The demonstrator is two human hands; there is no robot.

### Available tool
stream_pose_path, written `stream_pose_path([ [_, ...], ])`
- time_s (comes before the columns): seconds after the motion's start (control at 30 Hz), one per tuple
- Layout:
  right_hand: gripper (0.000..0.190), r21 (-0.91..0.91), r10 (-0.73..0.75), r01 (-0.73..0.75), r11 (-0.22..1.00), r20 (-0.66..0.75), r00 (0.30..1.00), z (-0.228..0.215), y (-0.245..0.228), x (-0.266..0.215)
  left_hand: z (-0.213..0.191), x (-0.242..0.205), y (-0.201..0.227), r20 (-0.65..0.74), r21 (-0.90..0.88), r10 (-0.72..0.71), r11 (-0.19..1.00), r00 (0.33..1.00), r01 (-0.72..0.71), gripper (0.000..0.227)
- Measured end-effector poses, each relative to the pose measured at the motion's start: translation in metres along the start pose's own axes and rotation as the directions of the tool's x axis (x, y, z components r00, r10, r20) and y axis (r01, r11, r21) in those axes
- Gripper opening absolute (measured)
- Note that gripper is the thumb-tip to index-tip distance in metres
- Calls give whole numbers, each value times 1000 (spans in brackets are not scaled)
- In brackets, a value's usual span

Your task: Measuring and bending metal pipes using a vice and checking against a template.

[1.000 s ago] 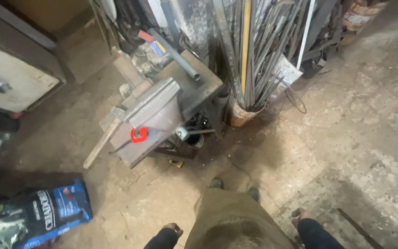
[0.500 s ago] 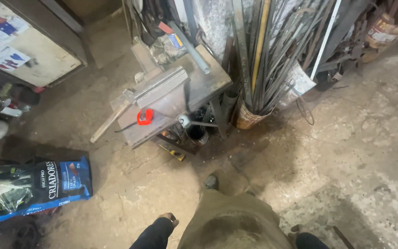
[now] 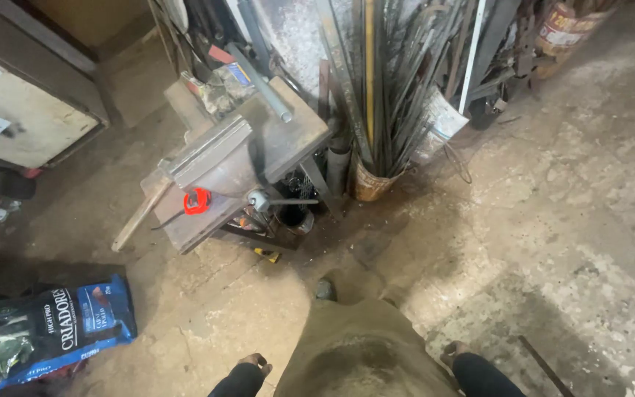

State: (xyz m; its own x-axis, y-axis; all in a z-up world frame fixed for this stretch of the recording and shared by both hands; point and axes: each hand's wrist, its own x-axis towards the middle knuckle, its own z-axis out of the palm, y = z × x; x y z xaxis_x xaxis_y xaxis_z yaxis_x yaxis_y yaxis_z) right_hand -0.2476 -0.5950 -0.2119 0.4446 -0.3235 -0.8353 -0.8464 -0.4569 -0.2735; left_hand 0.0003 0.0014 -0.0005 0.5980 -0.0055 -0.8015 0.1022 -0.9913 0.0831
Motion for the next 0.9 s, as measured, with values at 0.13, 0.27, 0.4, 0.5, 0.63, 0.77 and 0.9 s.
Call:
stream_pose_path([
  [0.13,43,-37,-30,28,999,-42,999,17,19,0,1,8,-3,-12,57,10,998,1000,-10,44],
  [0.27,42,3,-57,57,998,-71,996,28,27,-1,-4,9,-1,-27,64,1,998,1000,1,41],
  [0.4,43,30,-59,61,998,-57,997,20,14,-10,-11,8,6,-16,67,-9,998,1000,10,39],
  [0.5,43,26,-33,34,999,-26,999,11,2,-15,-14,11,11,4,88,-19,996,1000,18,38],
  [0.63,43,96,-26,27,995,-16,1000,35,25,8,-24,4,26,15,107,-51,993,999,49,36],
  [0.77,40,115,-7,13,993,-55,998,36,29,6,-32,1,33,8,95,-37,995,999,36,33],
  [0.9,38,91,-22,25,996,-33,999,38,36,3,-33,5,37,1,121,-10,993,1000,9,34],
])
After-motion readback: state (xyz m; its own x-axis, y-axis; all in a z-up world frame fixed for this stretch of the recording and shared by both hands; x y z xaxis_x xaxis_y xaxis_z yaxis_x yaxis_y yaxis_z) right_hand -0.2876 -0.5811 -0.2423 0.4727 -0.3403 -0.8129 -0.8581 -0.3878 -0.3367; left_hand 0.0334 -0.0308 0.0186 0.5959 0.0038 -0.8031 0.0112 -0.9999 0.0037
